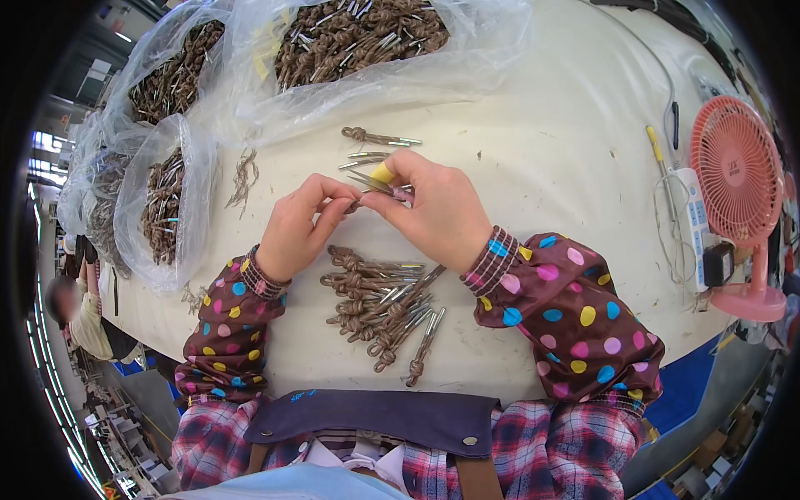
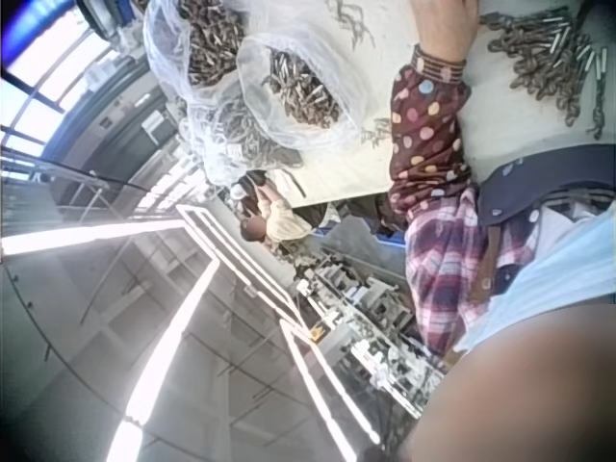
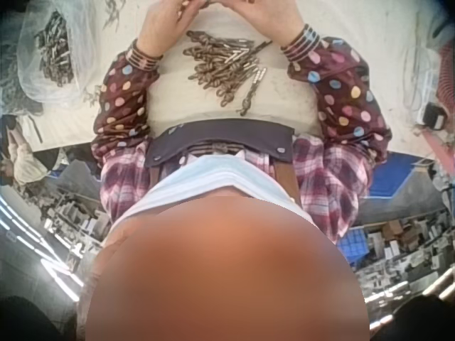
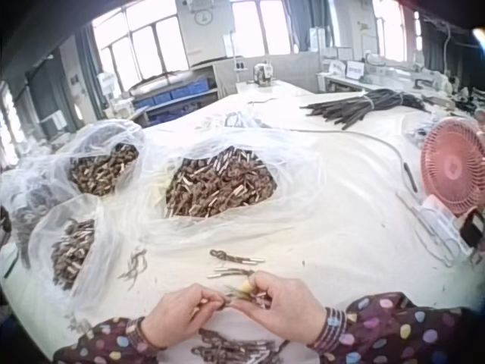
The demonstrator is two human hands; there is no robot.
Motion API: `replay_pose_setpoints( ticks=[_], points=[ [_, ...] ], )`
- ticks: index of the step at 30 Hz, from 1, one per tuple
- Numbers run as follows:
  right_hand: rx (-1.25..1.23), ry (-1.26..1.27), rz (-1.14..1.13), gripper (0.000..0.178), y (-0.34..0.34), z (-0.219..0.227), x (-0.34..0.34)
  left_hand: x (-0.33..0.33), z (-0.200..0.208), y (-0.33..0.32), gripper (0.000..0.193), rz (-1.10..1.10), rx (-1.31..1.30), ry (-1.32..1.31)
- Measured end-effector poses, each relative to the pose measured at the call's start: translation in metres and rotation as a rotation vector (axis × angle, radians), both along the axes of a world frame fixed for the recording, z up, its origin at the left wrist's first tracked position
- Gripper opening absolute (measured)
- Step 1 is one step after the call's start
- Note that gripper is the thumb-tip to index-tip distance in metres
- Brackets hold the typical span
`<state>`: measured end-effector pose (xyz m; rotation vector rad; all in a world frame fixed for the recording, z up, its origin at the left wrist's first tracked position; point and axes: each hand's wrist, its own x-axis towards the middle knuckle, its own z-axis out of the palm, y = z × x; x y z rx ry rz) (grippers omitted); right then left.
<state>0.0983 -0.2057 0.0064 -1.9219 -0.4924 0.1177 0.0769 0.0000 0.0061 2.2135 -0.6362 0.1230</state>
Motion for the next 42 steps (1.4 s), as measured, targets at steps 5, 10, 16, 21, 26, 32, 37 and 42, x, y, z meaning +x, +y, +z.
replay_pose_setpoints(
  ticks=[5,10,16,21,26,32,37,42],
  points=[
    [-0.251,-0.181,-0.018,0.032,-0.008,0.017,-0.002,-0.002,0.001,-0.003,0.007,0.1,-0.067,0.112],
    [-0.527,-0.701,-0.003,0.029,-0.006,0.016,-0.004,-0.003,-0.003,-0.004,0.008,0.096,-0.082,0.101],
    [-0.582,-0.851,-0.004,0.026,-0.002,0.011,-0.006,-0.003,-0.004,-0.005,0.009,0.094,-0.05,0.08],
    [-0.607,-0.844,-0.008,0.026,-0.001,0.012,-0.007,-0.003,-0.005,-0.006,0.009,0.083,-0.048,0.065],
    [-0.609,-0.853,-0.002,0.026,-0.001,0.011,-0.007,-0.004,-0.005,-0.006,0.009,0.081,-0.038,0.069],
    [-0.612,-0.856,0.024,0.026,-0.001,0.01,-0.005,-0.004,-0.004,-0.007,0.01,0.076,-0.042,0.063],
    [-0.583,-0.88,0.031,0.027,-0.001,0.01,-0.003,-0.004,-0.005,-0.007,0.009,0.06,-0.031,0.032],
    [-0.437,-0.669,-0.015,0.031,-0.01,0.011,0.004,-0.003,-0.005,-0.006,0.009,0.077,-0.06,0.092]
  ],
)
